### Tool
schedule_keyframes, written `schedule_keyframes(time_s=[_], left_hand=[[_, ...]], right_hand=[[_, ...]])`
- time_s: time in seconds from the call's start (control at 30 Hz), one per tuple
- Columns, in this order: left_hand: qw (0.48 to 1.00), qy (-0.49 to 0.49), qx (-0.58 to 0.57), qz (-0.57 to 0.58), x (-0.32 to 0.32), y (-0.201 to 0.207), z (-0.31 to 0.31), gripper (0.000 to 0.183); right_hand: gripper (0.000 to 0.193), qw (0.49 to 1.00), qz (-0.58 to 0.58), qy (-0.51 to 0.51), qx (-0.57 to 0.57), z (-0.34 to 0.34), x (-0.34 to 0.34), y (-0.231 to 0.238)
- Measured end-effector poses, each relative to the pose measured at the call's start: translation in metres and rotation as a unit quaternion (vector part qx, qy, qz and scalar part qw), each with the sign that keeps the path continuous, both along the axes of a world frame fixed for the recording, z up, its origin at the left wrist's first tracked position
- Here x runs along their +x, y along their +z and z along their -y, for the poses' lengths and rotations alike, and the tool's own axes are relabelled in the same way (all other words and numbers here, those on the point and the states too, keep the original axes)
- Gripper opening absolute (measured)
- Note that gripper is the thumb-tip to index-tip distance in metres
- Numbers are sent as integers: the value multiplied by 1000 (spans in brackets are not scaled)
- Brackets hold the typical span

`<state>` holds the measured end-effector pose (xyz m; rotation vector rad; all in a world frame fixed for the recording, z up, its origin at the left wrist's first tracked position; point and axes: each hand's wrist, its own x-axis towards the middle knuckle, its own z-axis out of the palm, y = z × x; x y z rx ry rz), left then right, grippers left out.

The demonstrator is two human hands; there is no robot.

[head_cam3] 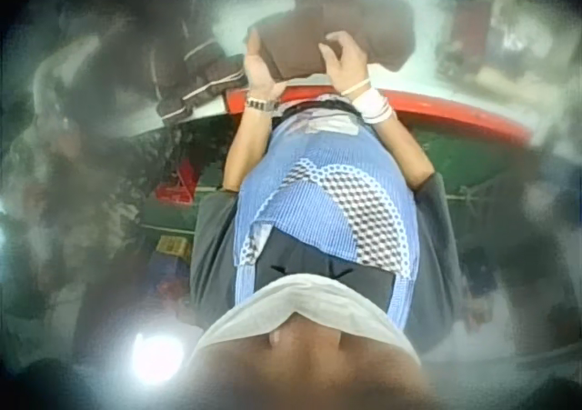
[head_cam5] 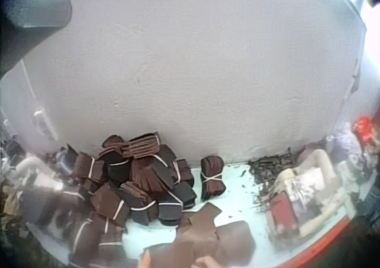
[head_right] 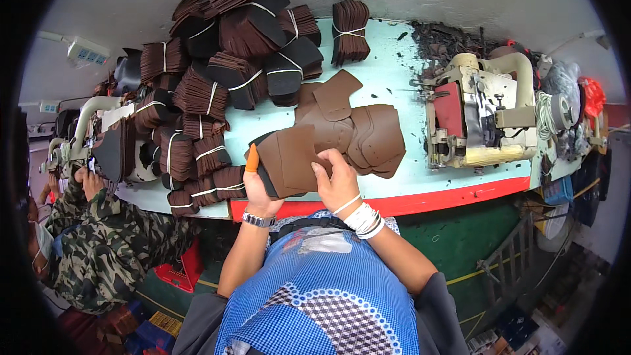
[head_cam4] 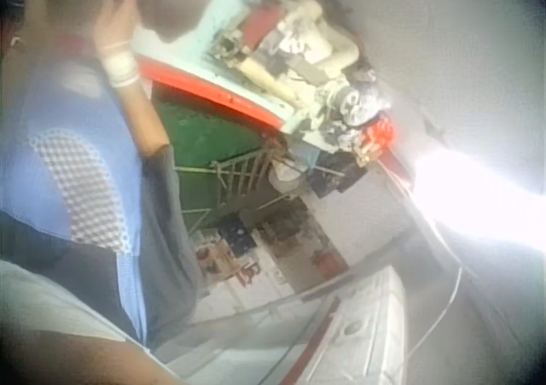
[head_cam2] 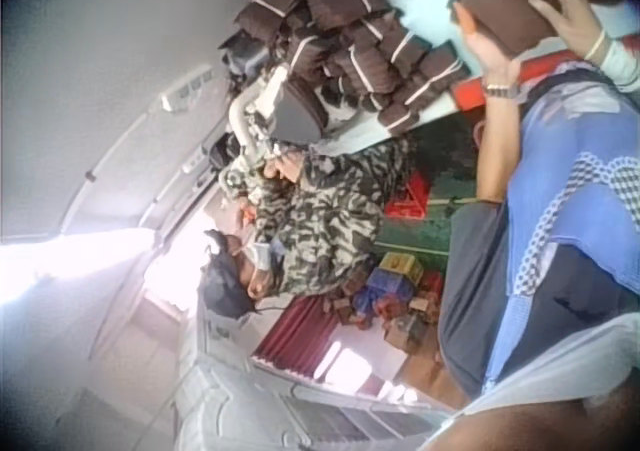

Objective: The person thins the edges of leather shoe components using an industrial skiving machine, then organizes the processed components.

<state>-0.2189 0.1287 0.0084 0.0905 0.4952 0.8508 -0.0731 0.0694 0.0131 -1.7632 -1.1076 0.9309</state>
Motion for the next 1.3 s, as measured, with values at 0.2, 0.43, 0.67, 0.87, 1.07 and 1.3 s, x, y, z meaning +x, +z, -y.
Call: schedule_keyframes(time_s=[0.2, 0.43, 0.67, 0.87, 1.07, 1.3], left_hand=[[998, -27, 62, 17, 4, -32, 6, 54], [963, 43, 91, -252, 11, -5, 22, 28], [967, -8, 91, -238, 5, -1, 11, 27], [978, -15, 26, -206, 15, 5, 5, 29], [998, -14, -14, -55, -3, -2, 4, 40], [964, -87, 36, -247, -29, -42, 3, 45]], right_hand=[[16, 1000, 6, 20, 22, 9, -5, 0], [14, 983, -164, -51, -59, 16, 4, -11], [16, 994, 50, 81, 49, 9, 0, 21], [15, 960, 240, 56, 133, 2, -5, 15], [25, 959, 250, 73, 111, -8, 5, 14], [28, 897, 441, 10, 19, -48, 52, -25]])
